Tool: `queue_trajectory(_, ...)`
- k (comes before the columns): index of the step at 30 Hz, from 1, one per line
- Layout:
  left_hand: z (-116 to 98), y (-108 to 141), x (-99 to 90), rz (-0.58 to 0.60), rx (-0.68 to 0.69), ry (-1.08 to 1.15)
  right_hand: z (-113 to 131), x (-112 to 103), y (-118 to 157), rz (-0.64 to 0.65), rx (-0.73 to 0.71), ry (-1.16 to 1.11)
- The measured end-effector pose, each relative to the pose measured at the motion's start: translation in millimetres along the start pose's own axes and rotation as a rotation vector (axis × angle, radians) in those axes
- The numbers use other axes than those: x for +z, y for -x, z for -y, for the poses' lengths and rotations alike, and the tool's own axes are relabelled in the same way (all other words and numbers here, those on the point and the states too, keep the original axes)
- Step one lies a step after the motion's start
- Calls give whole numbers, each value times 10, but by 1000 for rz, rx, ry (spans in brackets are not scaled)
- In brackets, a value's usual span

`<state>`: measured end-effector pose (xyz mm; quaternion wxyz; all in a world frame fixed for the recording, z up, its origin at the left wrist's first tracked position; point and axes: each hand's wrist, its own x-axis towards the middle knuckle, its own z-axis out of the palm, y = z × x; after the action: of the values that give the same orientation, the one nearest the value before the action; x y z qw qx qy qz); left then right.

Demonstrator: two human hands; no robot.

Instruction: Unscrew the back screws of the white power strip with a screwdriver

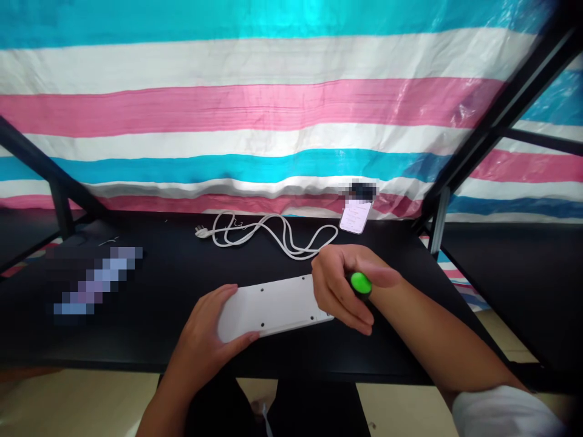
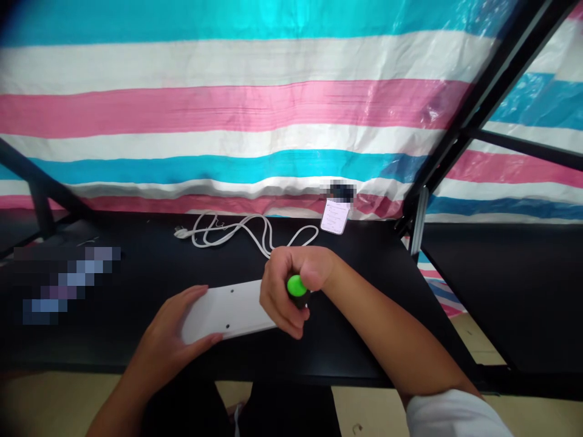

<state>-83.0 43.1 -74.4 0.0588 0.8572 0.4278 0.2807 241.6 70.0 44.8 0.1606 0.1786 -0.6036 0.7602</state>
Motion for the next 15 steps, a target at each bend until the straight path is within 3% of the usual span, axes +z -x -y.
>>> queue_trajectory(2,7,-4,5,-1,-3,0,-28,8,-11,76,-93,45)
queue_trajectory(3,11,-5,9,-5,-2,1,-47,23,-16,54,-119,36)
queue_trajectory(5,16,-7,20,-12,6,3,-87,71,-20,-92,-108,-52)
queue_trajectory(8,8,-5,31,-23,17,8,-141,158,-11,-172,-67,-187)
queue_trajectory(15,-13,10,42,-47,27,15,-222,308,107,-355,-257,-232)
